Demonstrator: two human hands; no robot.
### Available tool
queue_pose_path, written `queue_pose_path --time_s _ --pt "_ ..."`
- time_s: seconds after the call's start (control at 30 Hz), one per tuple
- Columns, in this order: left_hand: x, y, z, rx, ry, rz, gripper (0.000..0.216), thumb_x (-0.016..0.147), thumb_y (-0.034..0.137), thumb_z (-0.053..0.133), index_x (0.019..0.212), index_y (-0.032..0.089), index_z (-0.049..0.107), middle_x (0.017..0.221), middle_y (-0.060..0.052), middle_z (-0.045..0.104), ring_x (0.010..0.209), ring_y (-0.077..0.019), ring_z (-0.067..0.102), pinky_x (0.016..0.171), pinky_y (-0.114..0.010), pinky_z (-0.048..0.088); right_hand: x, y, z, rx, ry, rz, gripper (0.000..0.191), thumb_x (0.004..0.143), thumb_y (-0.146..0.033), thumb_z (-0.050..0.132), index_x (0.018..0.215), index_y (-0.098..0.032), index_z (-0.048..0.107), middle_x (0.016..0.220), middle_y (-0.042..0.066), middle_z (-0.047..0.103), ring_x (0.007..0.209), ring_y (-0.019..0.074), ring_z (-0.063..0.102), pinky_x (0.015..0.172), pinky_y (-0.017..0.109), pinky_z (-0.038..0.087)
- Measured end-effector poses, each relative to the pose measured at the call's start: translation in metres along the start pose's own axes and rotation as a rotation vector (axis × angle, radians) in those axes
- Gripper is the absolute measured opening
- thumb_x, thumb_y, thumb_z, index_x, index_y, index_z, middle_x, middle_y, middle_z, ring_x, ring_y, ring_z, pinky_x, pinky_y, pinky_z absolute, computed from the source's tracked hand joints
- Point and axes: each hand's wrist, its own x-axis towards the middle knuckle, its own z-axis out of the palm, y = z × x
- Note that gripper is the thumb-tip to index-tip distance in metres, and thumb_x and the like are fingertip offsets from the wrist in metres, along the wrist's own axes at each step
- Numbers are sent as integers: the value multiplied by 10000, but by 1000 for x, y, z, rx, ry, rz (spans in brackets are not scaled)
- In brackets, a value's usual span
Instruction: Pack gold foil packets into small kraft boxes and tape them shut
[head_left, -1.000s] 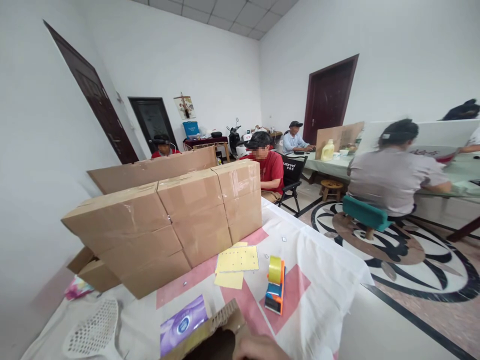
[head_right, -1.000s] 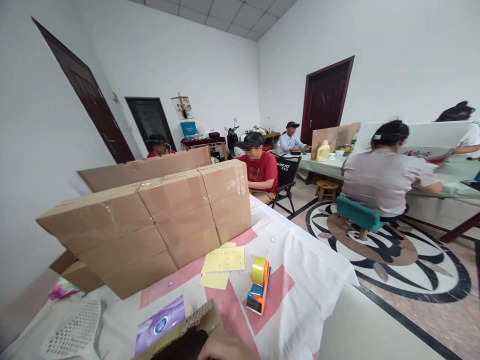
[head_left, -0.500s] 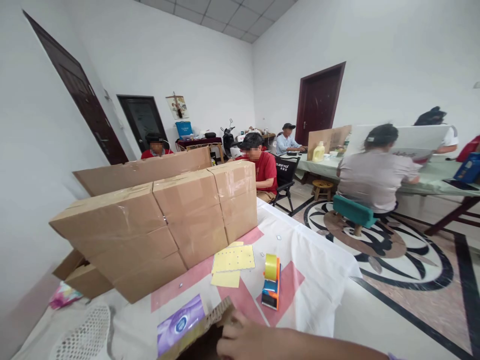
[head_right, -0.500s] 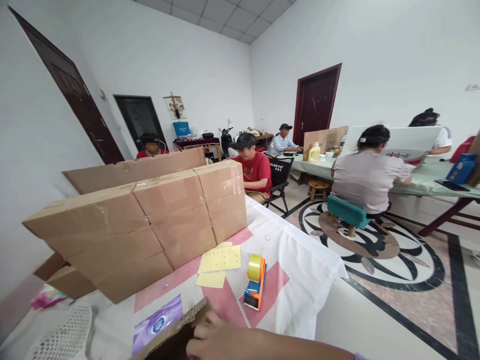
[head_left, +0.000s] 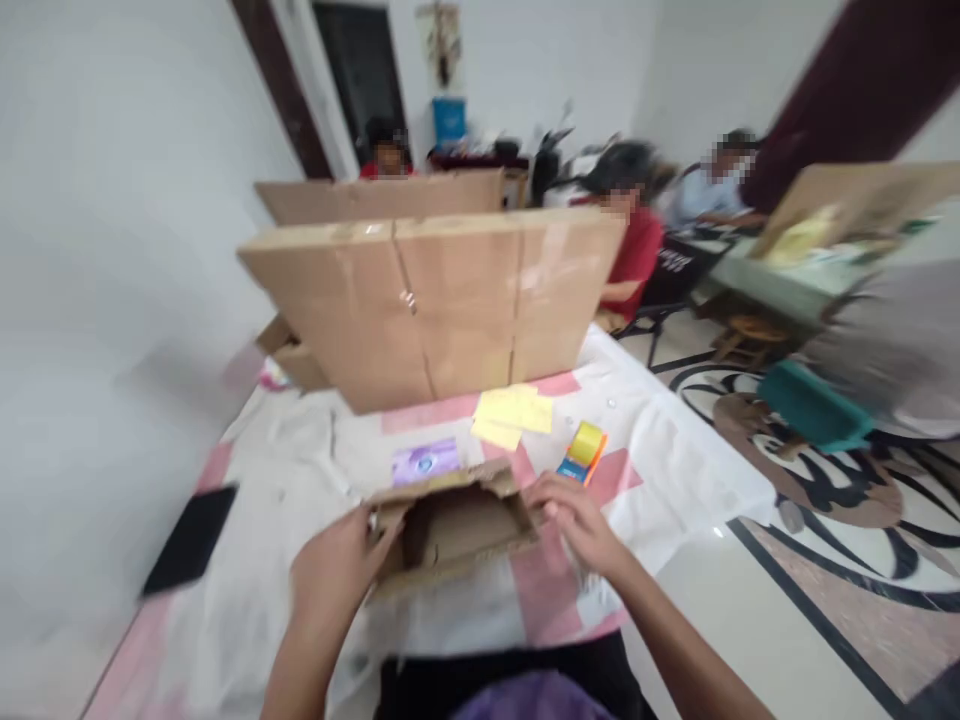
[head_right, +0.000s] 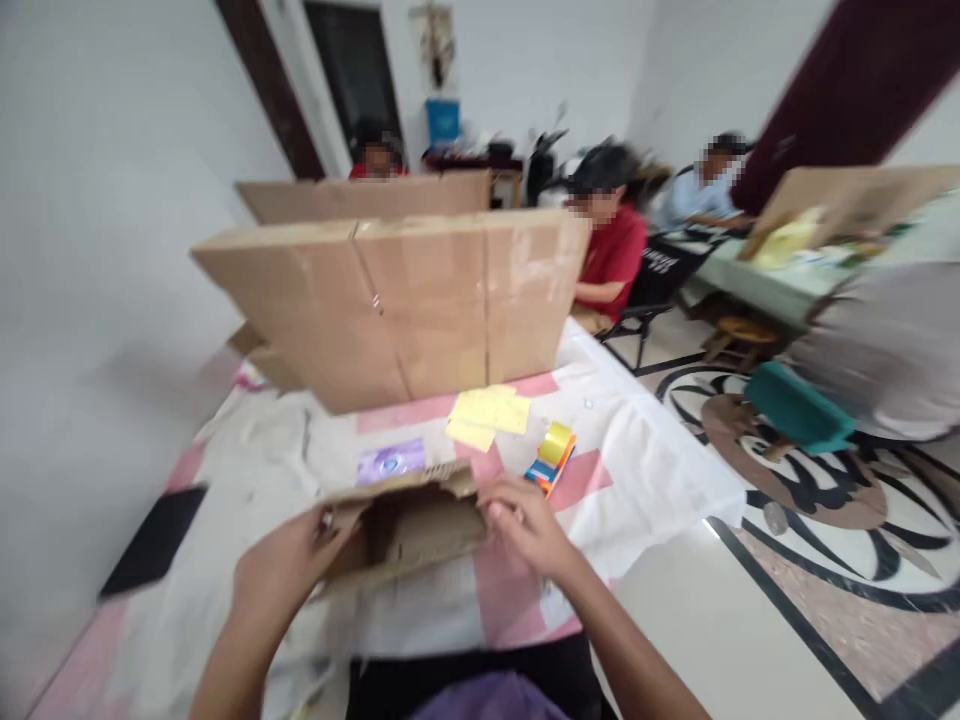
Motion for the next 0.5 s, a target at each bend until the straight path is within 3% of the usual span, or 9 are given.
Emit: queue_pose_path --time_s 0.1,0.2,0.3,0.4,0.47,0.5 --pt "3 11 -6 57 43 -54 469 971 522 320 961 210 670 902 -117 764 853 -320 723 652 -344 413 10 28 -2 77 210 80 272 999 -409 521 922 -223 704 894 62 642 892 221 641 790 363 494" --pt "5 -1 5 -47 66 -109 521 966 551 300 691 209 580 739 -108 706 722 -258 669 586 -316 334 25 64 2 159 305 168 293 1023 -423 419 1155 -245 609 946 51 619 751 180 647 604 298 495" --pt "-1 -23 20 -228 126 -102 515 917 597 330 570 234 446 595 -67 611 600 -201 565 567 -310 314 48 92 15 38 157 141 418 1030 -468 338 1352 -250 492 1089 109 614 838 196 662 597 302 531" --pt "-9 -45 33 -396 154 -114 525 848 664 376 531 248 421 515 -35 554 566 -191 526 571 -307 346 79 103 38 -73 -18 78 630 848 -520 697 1393 -257 521 1341 140 567 1158 266 609 929 429 561" --pt "-15 -58 38 -441 144 -147 542 796 709 415 505 252 431 493 -32 551 571 -206 540 574 -310 378 100 101 59 -163 -191 13 873 646 -474 896 1415 -262 541 1439 132 532 1324 325 509 1127 502 430" --pt "-19 -63 40 -435 141 -169 549 776 727 434 496 255 435 484 -30 549 566 -215 546 571 -314 392 109 99 70 -281 -358 -49 918 669 -468 892 1468 -256 492 1501 151 474 1383 357 445 1161 546 370"
